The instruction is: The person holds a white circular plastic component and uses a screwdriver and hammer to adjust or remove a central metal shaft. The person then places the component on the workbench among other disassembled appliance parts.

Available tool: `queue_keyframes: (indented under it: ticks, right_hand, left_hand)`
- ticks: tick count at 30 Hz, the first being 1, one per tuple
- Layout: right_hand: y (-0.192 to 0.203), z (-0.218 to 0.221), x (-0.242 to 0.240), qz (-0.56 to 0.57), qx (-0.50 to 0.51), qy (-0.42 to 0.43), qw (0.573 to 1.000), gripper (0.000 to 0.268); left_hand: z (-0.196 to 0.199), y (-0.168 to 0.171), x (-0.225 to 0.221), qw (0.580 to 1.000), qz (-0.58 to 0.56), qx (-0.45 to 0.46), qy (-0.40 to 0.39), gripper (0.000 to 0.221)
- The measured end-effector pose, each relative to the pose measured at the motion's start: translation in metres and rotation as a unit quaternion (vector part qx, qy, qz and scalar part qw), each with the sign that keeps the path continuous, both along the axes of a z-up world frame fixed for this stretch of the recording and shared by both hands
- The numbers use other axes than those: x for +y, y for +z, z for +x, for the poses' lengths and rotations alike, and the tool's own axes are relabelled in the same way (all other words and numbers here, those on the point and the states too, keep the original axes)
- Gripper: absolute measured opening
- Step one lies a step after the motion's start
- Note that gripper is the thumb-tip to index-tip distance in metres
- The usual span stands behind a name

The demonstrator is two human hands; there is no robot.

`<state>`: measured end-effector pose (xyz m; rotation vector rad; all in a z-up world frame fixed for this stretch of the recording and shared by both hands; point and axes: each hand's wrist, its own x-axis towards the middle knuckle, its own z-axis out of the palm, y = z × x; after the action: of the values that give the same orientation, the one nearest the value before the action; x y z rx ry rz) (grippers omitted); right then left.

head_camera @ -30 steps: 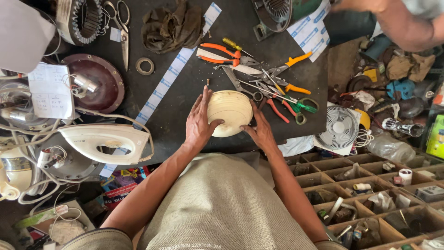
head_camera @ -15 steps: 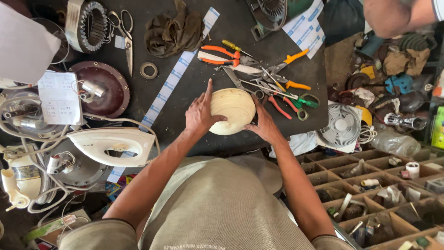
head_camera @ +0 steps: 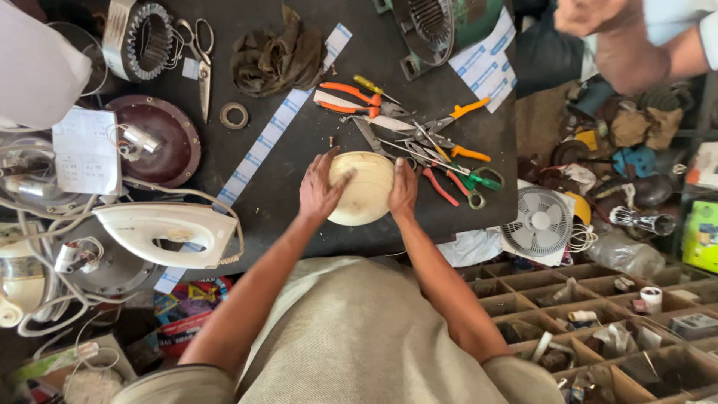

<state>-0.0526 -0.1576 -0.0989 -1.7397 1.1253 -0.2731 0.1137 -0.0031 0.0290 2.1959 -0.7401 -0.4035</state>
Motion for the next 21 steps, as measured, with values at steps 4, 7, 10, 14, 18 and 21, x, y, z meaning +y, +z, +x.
queue_keyframes:
  ticks: [4,7,10,14,18,21]
  right_hand:
    - [-0.03,-0.007,0.001,-0.003,-0.023,-0.066,0.998,0.054]
    - [-0.042,-0.015,-0.004,-0.33,-0.029,0.099,0.938,0.053]
    - [-0.043,-0.016,-0.004,-0.096,-0.042,-0.02,0.994,0.045]
    - [-0.015,-0.004,0.002,-0.135,-0.037,0.045,0.989,0.042]
    - [0.042,0.014,-0.002,-0.083,-0.035,0.101,0.991,0.04]
    - [0.081,0.034,-0.015,-0.09,-0.073,0.166,0.979,0.037]
  left_hand:
    - [-0.017,0.015,-0.019,0.989,0.014,0.029,0.146,0.031]
    - [-0.013,0.023,-0.028,0.988,0.016,-0.027,0.152,0.028]
    - [-0.012,0.025,-0.031,0.987,0.029,-0.012,0.159,0.028]
    - [-0.012,0.021,-0.026,0.987,0.018,-0.009,0.161,0.028]
    - [-0.01,0.013,-0.02,0.989,-0.002,0.0,0.15,0.028]
    - [-0.012,0.01,-0.025,0.988,0.043,-0.059,0.134,0.024]
